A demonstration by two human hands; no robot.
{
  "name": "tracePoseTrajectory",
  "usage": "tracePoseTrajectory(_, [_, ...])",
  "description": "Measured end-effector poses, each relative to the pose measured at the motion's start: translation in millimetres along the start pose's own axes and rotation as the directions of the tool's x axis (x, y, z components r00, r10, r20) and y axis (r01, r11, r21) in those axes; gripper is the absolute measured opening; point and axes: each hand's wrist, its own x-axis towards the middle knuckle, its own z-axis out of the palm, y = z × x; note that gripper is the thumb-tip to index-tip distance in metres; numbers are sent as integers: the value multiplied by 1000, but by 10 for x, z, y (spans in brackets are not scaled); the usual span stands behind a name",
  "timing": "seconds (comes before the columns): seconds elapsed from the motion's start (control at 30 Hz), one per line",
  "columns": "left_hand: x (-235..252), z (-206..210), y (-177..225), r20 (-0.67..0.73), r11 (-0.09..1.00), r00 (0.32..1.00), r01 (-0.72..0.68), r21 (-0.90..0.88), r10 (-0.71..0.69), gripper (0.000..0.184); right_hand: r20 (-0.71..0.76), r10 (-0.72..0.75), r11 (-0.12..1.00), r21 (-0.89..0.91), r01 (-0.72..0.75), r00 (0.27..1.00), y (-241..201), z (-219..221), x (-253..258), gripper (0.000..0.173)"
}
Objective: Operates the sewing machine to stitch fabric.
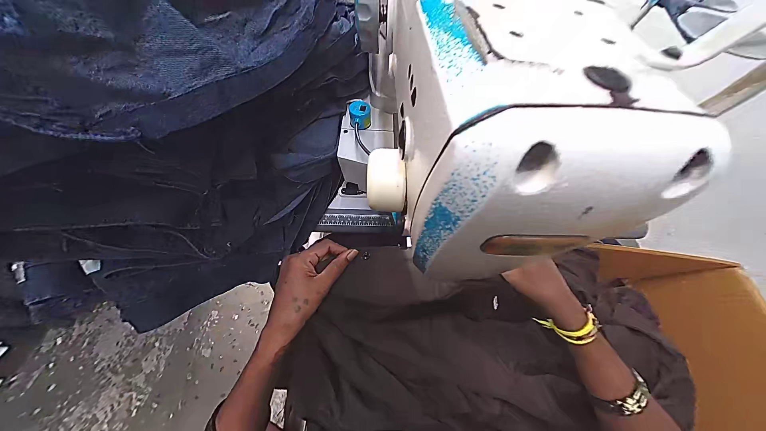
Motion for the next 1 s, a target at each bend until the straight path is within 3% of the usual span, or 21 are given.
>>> tracePoseTrajectory(0.07, [-35,57,-53,-16,990,999,-32,135,35,32,-10,47,975,-217,-48,999,122,-85,21,36])
tracePoseTrajectory(0.13, [-68,169,-48,-15,964,992,-115,240,122,36,-95,106,941,-311,-130,990,200,-124,70,27])
tracePoseTrajectory(0.23, [-62,309,76,163,983,974,-170,68,157,42,-208,13,932,-352,-88,978,265,-14,225,21])
tracePoseTrajectory(0.3, [-27,411,213,265,987,957,-83,-141,118,51,-162,-28,917,-397,-39,986,327,87,379,28])
tracePoseTrajectory(0.37, [8,507,356,277,971,959,12,-240,56,54,-44,35,872,-486,-52,998,372,138,554,40])
tracePoseTrajectory(0.47, [40,632,417,262,961,964,111,-254,-42,59,4,15,822,-570,-10,1000,407,204,600,35])
tracePoseTrajectory(0.57, [21,706,426,220,949,973,138,-285,-75,59,-105,-93,902,-431,39,990,407,195,493,21])
tracePoseTrajectory(0.7, [27,701,440,206,937,975,149,-317,-85,56,-274,-49,989,-150,8,960,603,148,390,23])
tracePoseTrajectory(0.77, [30,687,458,198,928,975,166,-335,-103,53,-344,-4,999,-51,-15,939,495,70,316,19])
tracePoseTrajectory(0.9, [51,695,458,184,939,974,183,-292,-133,38,-366,-9,1000,10,13,931,191,5,235,20])
tracePoseTrajectory(1.0, [-39,652,502,108,987,994,17,-157,0,25,-349,-160,987,-73,143,923,-96,16,197,17])
